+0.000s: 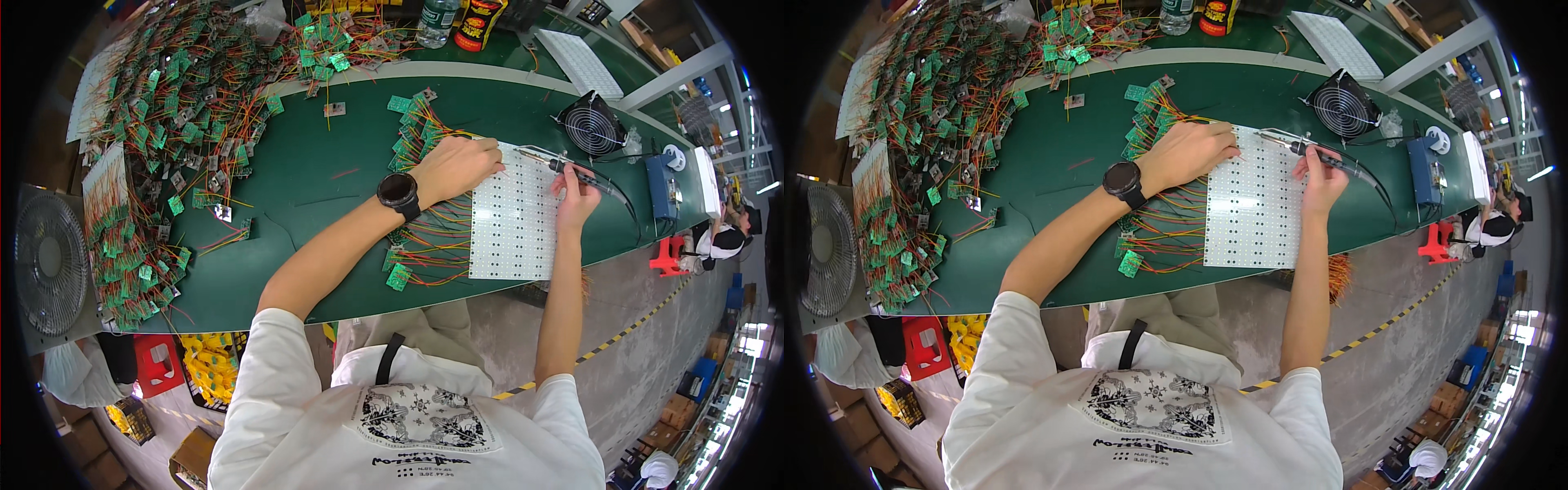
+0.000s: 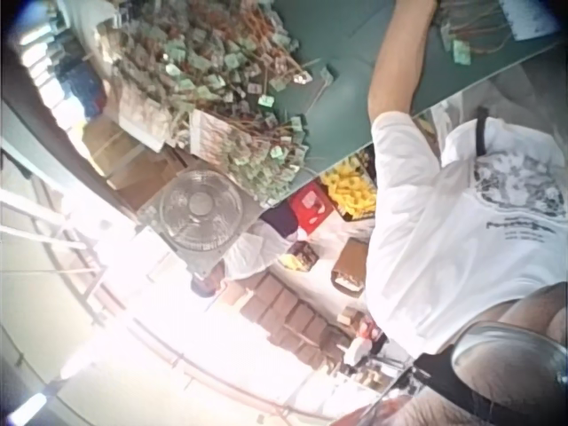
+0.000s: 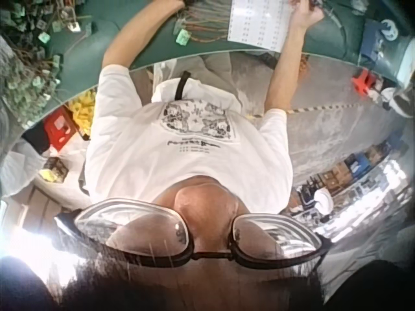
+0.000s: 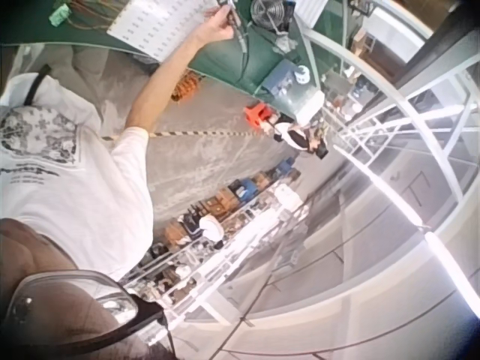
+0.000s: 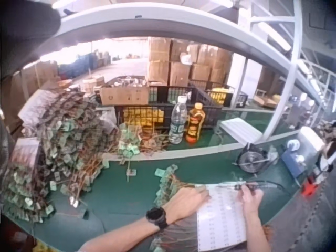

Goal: The person picks up small circuit boards with attached wires and solders the wires onto a large circuit board using a soldering iron.

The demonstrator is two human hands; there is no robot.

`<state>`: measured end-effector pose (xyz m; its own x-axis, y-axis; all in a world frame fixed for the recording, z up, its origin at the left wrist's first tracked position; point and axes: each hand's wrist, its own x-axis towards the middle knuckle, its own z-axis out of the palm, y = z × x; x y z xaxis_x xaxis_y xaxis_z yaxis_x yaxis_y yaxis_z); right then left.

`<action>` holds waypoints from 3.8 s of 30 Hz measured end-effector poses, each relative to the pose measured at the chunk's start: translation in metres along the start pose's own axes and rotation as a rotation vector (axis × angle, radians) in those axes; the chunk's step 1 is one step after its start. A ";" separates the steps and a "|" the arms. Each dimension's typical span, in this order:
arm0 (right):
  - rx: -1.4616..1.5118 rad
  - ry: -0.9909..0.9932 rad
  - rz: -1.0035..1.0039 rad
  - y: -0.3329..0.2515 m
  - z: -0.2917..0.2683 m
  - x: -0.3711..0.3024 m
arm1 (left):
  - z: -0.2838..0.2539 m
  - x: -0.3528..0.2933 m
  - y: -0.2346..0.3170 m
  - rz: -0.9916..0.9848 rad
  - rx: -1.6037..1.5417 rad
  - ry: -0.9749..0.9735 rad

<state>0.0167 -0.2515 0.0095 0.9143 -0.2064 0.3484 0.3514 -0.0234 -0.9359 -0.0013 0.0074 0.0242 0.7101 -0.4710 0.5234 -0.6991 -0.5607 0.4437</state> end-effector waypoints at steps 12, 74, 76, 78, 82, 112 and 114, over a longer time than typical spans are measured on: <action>0.124 -0.122 0.242 -0.002 -0.021 -0.010 | 0.001 -0.004 0.001 0.002 0.062 -0.044; 0.140 -0.143 0.243 0.009 -0.024 -0.006 | -0.150 -0.194 0.075 -0.898 0.559 0.388; 0.143 -0.148 0.234 0.009 -0.024 -0.006 | -0.165 -0.229 0.072 -1.101 0.780 0.374; 0.152 -0.174 0.245 0.009 -0.025 -0.005 | -0.173 -0.250 0.069 -1.308 0.869 0.252; 0.145 -0.140 0.247 0.009 -0.024 -0.009 | -0.172 -0.259 0.058 -1.404 0.761 0.288; 0.170 -0.174 0.267 0.002 -0.023 -0.009 | -0.168 -0.260 0.074 -1.144 -0.047 0.430; 0.170 -0.169 0.274 0.002 -0.022 -0.009 | -0.166 -0.264 0.071 -1.097 -0.091 0.401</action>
<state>0.0047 -0.2714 0.0032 0.9946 -0.0176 0.1023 0.1038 0.1768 -0.9788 -0.2520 0.2050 0.0386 0.8702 0.4926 0.0125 0.2566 -0.4746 0.8420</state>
